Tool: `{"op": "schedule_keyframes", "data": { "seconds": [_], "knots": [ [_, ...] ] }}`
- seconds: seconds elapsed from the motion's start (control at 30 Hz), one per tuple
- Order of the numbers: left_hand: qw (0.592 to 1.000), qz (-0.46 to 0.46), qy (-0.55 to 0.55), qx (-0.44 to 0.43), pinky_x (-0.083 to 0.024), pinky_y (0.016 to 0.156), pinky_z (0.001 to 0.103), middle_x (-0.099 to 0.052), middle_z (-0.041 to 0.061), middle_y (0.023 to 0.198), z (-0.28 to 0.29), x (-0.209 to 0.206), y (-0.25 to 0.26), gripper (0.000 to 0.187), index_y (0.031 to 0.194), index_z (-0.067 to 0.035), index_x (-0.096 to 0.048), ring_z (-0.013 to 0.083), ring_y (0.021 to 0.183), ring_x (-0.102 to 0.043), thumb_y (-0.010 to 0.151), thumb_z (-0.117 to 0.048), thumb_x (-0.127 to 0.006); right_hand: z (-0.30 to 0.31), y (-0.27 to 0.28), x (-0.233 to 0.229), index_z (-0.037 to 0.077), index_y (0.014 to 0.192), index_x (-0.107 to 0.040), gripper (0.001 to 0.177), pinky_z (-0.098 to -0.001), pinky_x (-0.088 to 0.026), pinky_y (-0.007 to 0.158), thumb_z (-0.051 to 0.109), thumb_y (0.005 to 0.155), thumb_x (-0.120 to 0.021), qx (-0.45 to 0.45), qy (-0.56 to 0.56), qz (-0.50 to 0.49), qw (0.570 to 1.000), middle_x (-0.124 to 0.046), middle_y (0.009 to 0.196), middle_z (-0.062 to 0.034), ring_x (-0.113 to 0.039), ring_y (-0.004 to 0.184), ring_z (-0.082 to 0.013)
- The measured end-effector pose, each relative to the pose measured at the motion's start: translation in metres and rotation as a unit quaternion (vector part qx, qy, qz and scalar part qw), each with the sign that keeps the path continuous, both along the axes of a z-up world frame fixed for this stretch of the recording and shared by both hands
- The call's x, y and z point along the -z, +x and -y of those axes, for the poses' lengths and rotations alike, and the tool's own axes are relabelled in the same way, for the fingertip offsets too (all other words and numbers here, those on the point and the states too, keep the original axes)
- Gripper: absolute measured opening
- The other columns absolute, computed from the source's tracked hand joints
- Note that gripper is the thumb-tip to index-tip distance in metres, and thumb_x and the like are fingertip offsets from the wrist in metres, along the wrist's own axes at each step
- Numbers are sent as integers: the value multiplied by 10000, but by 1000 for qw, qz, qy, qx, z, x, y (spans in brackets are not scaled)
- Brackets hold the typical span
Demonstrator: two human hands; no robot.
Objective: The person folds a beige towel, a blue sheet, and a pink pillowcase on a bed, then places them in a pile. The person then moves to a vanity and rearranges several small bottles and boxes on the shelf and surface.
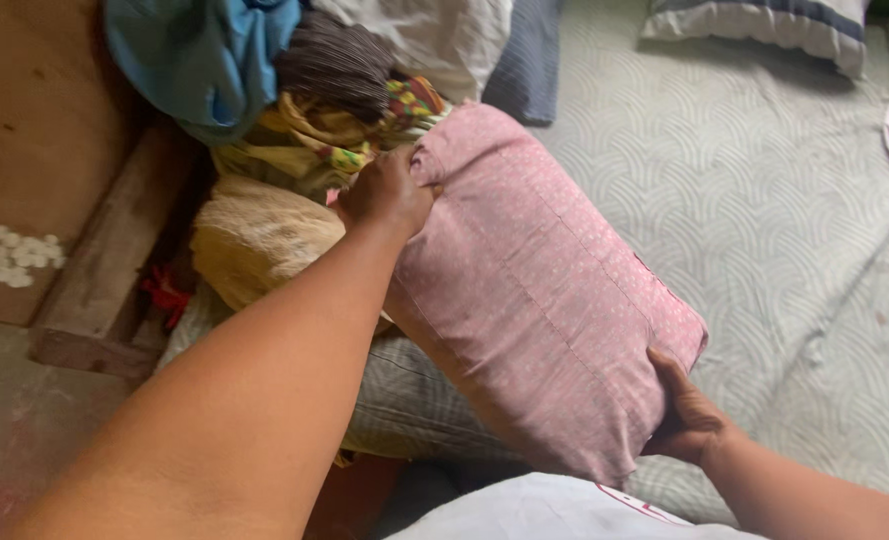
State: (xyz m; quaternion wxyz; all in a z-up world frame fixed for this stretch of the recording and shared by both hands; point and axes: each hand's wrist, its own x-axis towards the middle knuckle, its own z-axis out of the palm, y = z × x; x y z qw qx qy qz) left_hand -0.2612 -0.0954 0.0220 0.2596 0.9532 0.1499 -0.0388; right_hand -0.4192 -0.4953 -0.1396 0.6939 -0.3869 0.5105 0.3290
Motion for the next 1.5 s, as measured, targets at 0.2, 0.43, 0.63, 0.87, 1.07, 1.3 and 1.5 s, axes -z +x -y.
{"op": "schedule_keyframes", "data": {
  "seconds": [0.2,0.43,0.63,0.87,1.07,1.3,1.5],
  "knots": [
    [979,188,73,30,-444,1007,523,-686,143,1183,-45,6,27,348,1223,-151,-693,401,1158,-606,875,-163,-686,-56,-7,27,-78,1477,-408,906,-851,-280,1078,312,743,-767,79,111,-75,988,-523,1438,-250,-491,1347,-436],
    [970,234,46,43,-355,1098,568,-657,175,1253,-103,-34,106,287,1218,-88,-661,357,1189,-607,970,-219,-599,-137,42,21,38,1270,-583,583,-707,-438,1081,205,744,-770,-60,190,80,977,-667,1252,-196,-591,1221,-440],
    [950,279,124,-61,-194,1146,641,-397,205,1449,-166,-88,152,459,1398,-113,-453,392,1359,-344,992,-290,-575,-316,225,-77,29,1309,-585,572,-632,-449,1081,401,892,-710,-157,315,301,886,-648,1276,-192,-589,1233,-374],
    [947,252,186,-65,-7,1202,726,-93,241,1678,-194,-93,126,716,1607,-142,-211,432,1557,-38,1018,-373,-546,-436,293,-193,147,1622,5,1236,-579,-325,1212,546,768,-795,-453,-316,522,650,-173,1657,-227,-268,1501,-425],
    [964,150,220,22,17,1150,741,-24,231,1673,-178,-50,69,831,1630,-185,-109,455,1528,1,963,-398,-557,-408,251,-199,181,1625,-23,1180,-761,-124,1132,438,790,-817,-412,-549,580,440,-26,1686,-271,-6,1559,-456],
    [956,140,237,100,8,1158,739,-35,203,1690,-109,-22,60,861,1631,-207,-81,440,1549,-9,951,-373,-583,-339,218,-209,190,1634,-30,1164,-766,-124,1144,409,802,-814,-399,-609,545,417,-7,1683,-261,4,1559,-461],
    [941,128,235,207,44,1156,739,-35,222,1690,-4,-15,49,984,1648,-201,-47,430,1555,7,874,-289,-648,-251,176,-209,205,1625,-22,1157,-758,-114,1141,389,800,-811,-378,-669,455,450,-17,1676,-256,13,1550,-443]
  ]
}}
